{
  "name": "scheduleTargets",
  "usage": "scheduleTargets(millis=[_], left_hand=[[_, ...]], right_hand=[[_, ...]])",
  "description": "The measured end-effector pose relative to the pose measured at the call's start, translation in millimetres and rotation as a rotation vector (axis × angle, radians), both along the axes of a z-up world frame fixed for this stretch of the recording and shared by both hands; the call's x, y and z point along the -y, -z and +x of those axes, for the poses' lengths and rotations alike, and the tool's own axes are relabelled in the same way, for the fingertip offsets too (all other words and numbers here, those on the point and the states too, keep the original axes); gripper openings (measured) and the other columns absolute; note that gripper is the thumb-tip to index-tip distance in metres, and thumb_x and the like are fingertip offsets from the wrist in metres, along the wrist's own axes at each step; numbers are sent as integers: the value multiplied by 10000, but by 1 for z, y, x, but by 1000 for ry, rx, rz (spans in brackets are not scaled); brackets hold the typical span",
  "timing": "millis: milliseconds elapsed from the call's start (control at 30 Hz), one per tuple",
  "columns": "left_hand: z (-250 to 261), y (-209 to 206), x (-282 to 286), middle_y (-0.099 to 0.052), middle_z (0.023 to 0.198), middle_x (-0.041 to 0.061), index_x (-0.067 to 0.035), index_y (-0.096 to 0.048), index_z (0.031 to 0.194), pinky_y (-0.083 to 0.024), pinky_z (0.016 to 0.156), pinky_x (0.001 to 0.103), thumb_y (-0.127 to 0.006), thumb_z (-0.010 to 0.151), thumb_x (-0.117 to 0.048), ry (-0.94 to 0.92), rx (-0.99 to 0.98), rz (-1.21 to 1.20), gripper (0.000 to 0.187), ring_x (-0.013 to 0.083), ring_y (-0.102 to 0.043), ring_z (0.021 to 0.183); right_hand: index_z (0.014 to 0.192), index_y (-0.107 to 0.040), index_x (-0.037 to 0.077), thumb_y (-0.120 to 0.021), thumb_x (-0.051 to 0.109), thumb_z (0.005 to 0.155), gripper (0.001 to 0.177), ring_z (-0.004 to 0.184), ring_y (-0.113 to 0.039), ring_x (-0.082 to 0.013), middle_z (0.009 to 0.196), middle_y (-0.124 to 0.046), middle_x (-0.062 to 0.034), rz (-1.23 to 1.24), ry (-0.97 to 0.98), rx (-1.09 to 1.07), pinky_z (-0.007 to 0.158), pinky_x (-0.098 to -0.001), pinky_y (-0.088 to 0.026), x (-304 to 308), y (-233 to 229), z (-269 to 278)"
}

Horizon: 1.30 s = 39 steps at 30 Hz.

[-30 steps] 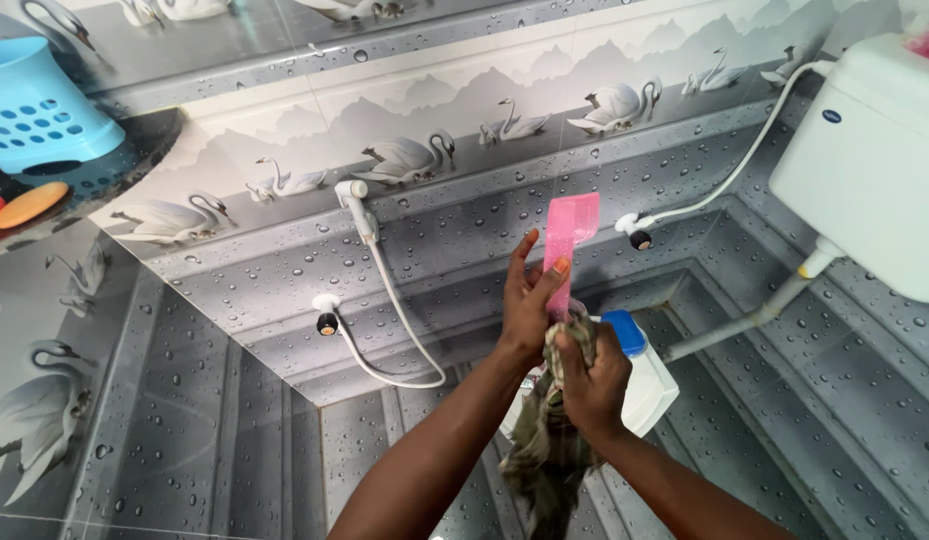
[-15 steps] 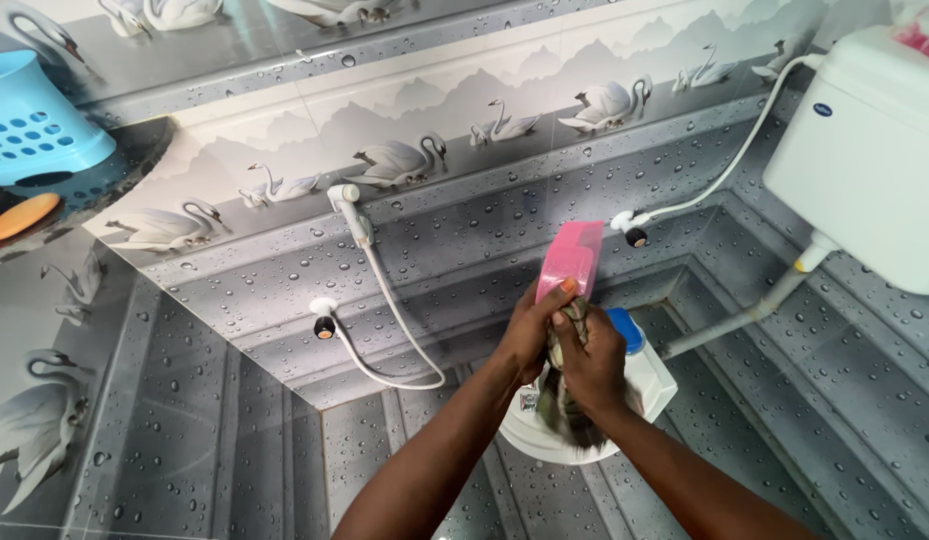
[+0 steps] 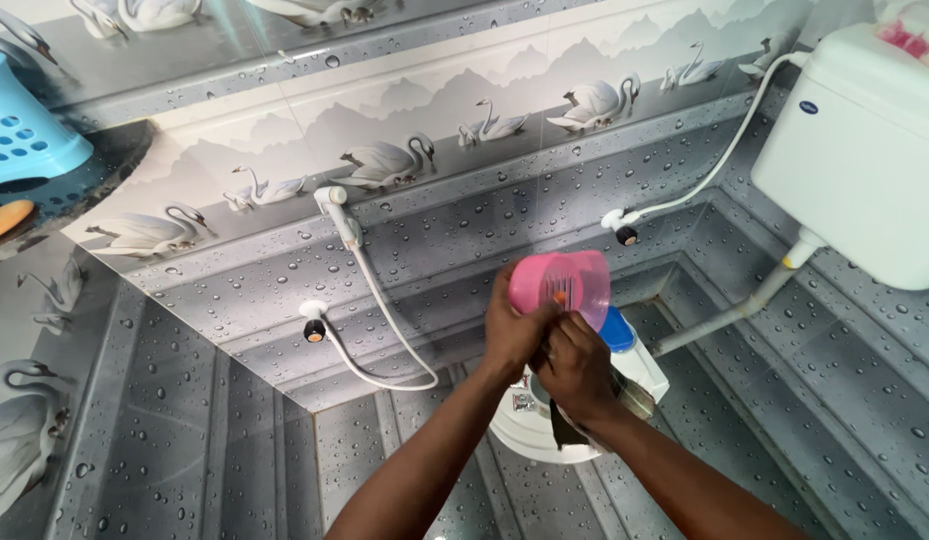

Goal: The person cleans a plastic basket, a soap dish, and a soap case by wiping them with a cloth.

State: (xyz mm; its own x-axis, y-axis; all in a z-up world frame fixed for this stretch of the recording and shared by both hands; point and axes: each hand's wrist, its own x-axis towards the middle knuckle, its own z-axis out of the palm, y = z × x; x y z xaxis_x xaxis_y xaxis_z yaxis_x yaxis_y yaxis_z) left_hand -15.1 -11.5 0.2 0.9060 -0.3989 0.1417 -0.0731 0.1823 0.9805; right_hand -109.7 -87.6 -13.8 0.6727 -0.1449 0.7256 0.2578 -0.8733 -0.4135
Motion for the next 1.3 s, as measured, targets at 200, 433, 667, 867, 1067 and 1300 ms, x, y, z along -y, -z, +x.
scheduleTargets(millis=[200, 433, 667, 867, 1067, 1300], left_hand=[[20, 0, -6, -676, 1284, 118, -122, -595, 1420, -585, 939, 342, -740, 919, -238, 9, -6, -98, 534, 217, -687, 1075], [39, 14, -13, -706, 1160, 106, -106, -673, 1352, -593, 829, 315, -683, 983, -282, 0, -50, -102, 409, 185, -675, 979], [46, -16, -29, -706, 1075, 82, -147, -690, 1316, -636, 652, 299, -682, 956, -283, 68, -140, 56, 385, 158, -696, 839], [54, -27, -37, -744, 1049, 86, -139, -718, 1286, -625, 721, 311, -686, 945, -292, 109, -57, 233, 375, 166, -700, 851], [33, -36, -29, -774, 1016, 120, -138, -723, 1276, -595, 814, 319, -701, 903, -329, 116, 154, 358, 420, 173, -726, 868], [35, -9, -16, -775, 1105, 113, -124, -722, 1288, -577, 873, 309, -664, 963, -387, -81, 213, 100, 422, 169, -709, 960]], right_hand=[[962, -638, -24, -765, 122, 727, 305, 940, -635, -347, 988, -654, -160, -83, -133, -91, 782, -438, -530, 6, -11, 5], [1111, -672, -20, -742, 116, 665, 471, 986, -594, -309, 1050, -657, -132, -239, -211, -163, 864, -416, -515, 21, -2, -3], [1070, -705, 76, -762, 140, 621, 458, 1068, -562, -266, 1107, -660, -33, -497, -98, -338, 901, -433, -471, 64, 29, -4], [1134, -694, 46, -693, 138, 774, 371, 1106, -548, -232, 1352, -607, -26, -786, 42, -325, 854, -422, -458, 102, 26, 11], [1083, -688, 53, -573, 111, 835, 280, 1122, -523, -247, 1466, -513, -38, -941, 157, -381, 875, -460, -462, 100, 29, 14], [1104, -708, 18, -599, 56, 724, 397, 1096, -527, -334, 1325, -576, -116, -367, 68, -296, 924, -459, -467, 89, 65, 19]])
